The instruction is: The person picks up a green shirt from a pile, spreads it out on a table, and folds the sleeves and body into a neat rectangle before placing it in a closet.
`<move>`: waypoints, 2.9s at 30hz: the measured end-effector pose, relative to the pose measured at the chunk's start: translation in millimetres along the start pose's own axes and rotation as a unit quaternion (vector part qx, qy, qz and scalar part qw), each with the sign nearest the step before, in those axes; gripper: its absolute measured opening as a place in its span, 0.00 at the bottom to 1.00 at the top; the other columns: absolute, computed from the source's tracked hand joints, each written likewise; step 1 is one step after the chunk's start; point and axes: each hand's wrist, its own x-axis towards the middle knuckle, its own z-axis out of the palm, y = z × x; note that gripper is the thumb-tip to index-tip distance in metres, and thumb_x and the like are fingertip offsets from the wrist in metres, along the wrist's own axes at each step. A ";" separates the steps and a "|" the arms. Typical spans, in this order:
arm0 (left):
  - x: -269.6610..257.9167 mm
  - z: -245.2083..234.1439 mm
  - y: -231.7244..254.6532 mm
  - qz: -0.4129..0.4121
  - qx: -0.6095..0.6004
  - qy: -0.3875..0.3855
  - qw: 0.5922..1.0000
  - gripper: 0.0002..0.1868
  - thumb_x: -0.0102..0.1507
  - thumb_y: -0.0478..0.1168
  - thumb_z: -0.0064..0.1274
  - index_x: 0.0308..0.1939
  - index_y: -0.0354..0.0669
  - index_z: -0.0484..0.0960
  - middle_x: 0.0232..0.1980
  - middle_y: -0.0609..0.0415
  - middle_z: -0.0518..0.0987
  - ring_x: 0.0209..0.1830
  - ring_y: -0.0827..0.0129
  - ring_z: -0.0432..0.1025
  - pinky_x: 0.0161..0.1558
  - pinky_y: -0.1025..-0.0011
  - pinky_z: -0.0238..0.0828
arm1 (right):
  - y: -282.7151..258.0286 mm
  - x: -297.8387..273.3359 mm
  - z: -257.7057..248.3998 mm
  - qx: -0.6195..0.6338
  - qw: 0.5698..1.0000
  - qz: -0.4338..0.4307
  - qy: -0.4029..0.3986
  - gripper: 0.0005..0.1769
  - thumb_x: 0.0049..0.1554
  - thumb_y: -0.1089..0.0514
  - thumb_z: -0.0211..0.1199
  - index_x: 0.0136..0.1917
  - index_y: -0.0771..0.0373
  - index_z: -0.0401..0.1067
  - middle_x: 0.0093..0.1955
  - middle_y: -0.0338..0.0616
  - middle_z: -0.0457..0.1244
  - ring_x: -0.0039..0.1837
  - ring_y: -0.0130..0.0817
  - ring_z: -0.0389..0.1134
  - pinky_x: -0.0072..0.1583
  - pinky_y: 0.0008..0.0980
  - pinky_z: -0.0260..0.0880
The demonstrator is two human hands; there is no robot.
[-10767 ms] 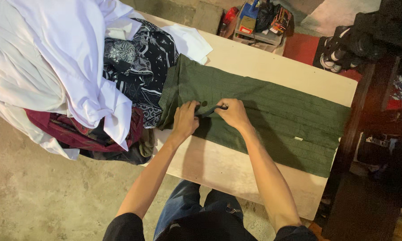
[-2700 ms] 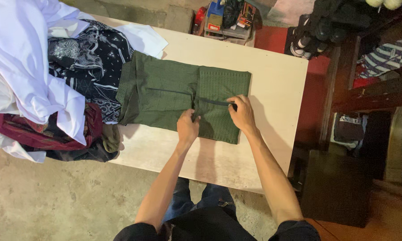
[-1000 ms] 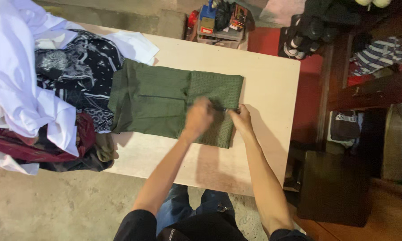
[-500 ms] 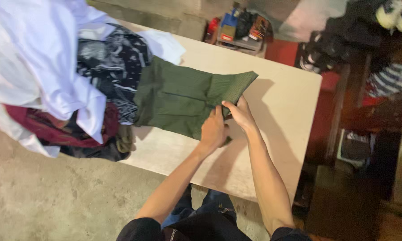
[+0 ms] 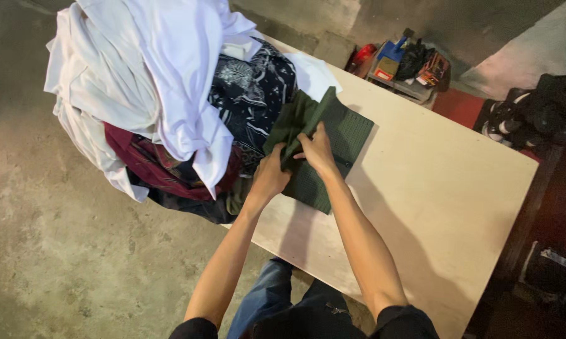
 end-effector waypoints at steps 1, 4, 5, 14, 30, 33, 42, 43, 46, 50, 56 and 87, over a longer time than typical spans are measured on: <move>-1.6 -2.6 -8.4 -0.020 -0.002 0.014 1.000 0.33 0.52 0.25 0.53 0.63 0.34 0.70 0.53 0.27 0.78 0.53 0.32 0.71 0.51 0.48 0.70 | 4.9 7.2 8.3 -0.027 1.000 0.008 0.003 0.36 0.61 0.64 0.56 0.76 0.73 0.43 0.54 0.58 0.64 0.49 0.44 0.74 0.40 0.36 0.81; -4.2 -8.0 -31.6 -0.024 0.000 0.046 0.999 0.24 0.55 0.26 0.53 0.57 0.31 0.73 0.52 0.29 0.80 0.54 0.34 0.74 0.52 0.50 0.71 | 19.5 27.2 23.1 -0.074 0.997 0.020 0.004 0.43 0.62 0.63 0.56 0.80 0.72 0.36 0.62 0.60 0.59 0.49 0.46 0.74 0.40 0.36 0.82; -4.2 -8.7 -37.7 -0.027 0.000 0.047 0.999 0.24 0.55 0.26 0.53 0.57 0.31 0.73 0.52 0.29 0.80 0.54 0.34 0.74 0.52 0.50 0.71 | 23.3 32.7 25.6 -0.093 0.995 0.023 0.006 0.44 0.63 0.62 0.57 0.81 0.70 0.33 0.69 0.58 0.55 0.49 0.46 0.75 0.40 0.36 0.83; -1.9 -4.3 -48.7 -0.033 0.014 0.118 0.992 0.15 0.63 0.27 0.51 0.53 0.28 0.73 0.51 0.28 0.77 0.49 0.32 0.73 0.49 0.49 0.71 | 70.6 72.1 31.3 -0.068 0.989 -0.030 -0.127 0.40 0.67 0.57 0.53 0.85 0.64 0.37 0.65 0.53 0.65 0.60 0.39 0.71 0.53 0.32 0.78; 2.5 8.4 -53.7 -0.050 0.061 0.081 0.994 0.22 0.62 0.23 0.42 0.61 0.19 0.63 0.40 0.21 0.78 0.43 0.31 0.76 0.42 0.48 0.73 | 60.4 -21.8 -66.8 -0.106 0.961 0.125 0.223 0.33 0.49 0.52 0.72 0.62 0.70 0.68 0.61 0.56 0.66 0.64 0.46 0.69 0.65 0.39 0.66; 1.2 12.4 -60.8 -0.017 0.028 0.112 0.993 0.21 0.62 0.21 0.40 0.60 0.19 0.66 0.42 0.21 0.78 0.47 0.31 0.77 0.45 0.49 0.73 | 84.9 -8.0 -72.6 -0.036 0.978 0.126 0.161 0.26 0.47 0.57 0.71 0.56 0.74 0.72 0.55 0.57 0.70 0.58 0.45 0.73 0.62 0.37 0.69; -5.8 37.4 -91.7 -0.082 0.002 0.101 0.991 0.17 0.65 0.29 0.47 0.59 0.25 0.74 0.42 0.28 0.82 0.48 0.38 0.78 0.48 0.52 0.73 | 95.6 -24.0 -99.6 0.284 0.940 0.160 0.101 0.25 0.50 0.63 0.65 0.59 0.74 0.68 0.58 0.57 0.64 0.57 0.50 0.68 0.63 0.49 0.69; -6.6 45.6 -96.6 -0.099 0.018 0.088 0.991 0.16 0.66 0.31 0.50 0.57 0.27 0.76 0.41 0.30 0.82 0.48 0.39 0.78 0.48 0.52 0.73 | 95.4 -27.9 -107.7 0.284 0.936 0.186 0.087 0.26 0.51 0.62 0.65 0.61 0.75 0.67 0.60 0.58 0.64 0.60 0.50 0.68 0.65 0.46 0.68; -15.2 76.6 -102.9 -0.100 0.000 0.046 0.994 0.18 0.64 0.33 0.52 0.57 0.29 0.76 0.40 0.33 0.83 0.45 0.42 0.79 0.47 0.55 0.73 | 98.9 -49.9 -140.8 0.281 0.929 0.214 0.107 0.28 0.52 0.62 0.66 0.63 0.77 0.67 0.62 0.59 0.63 0.63 0.52 0.66 0.66 0.45 0.67; -17.8 131.4 -70.5 -0.084 -0.018 -0.009 0.996 0.18 0.64 0.33 0.50 0.58 0.34 0.78 0.40 0.35 0.84 0.43 0.45 0.81 0.47 0.55 0.74 | 107.4 -91.1 -198.6 0.299 0.928 0.148 0.167 0.28 0.50 0.64 0.66 0.62 0.79 0.67 0.62 0.62 0.63 0.62 0.55 0.66 0.62 0.50 0.70; 9.9 212.9 -11.8 0.107 -0.016 -0.066 0.992 0.19 0.65 0.31 0.47 0.61 0.34 0.78 0.48 0.30 0.81 0.51 0.39 0.76 0.53 0.52 0.72 | 143.0 -176.9 -276.7 0.261 0.930 0.138 0.219 0.31 0.49 0.63 0.71 0.65 0.72 0.69 0.64 0.53 0.67 0.62 0.44 0.69 0.60 0.44 0.71; -24.6 236.2 33.8 -0.152 0.193 -0.037 0.969 0.34 0.66 0.61 0.56 0.45 0.25 0.78 0.47 0.30 0.80 0.52 0.37 0.74 0.53 0.48 0.72 | 154.4 -140.6 -351.1 -0.324 0.894 0.008 0.309 0.26 0.59 0.47 0.64 0.62 0.68 0.69 0.59 0.62 0.64 0.64 0.59 0.63 0.64 0.53 0.63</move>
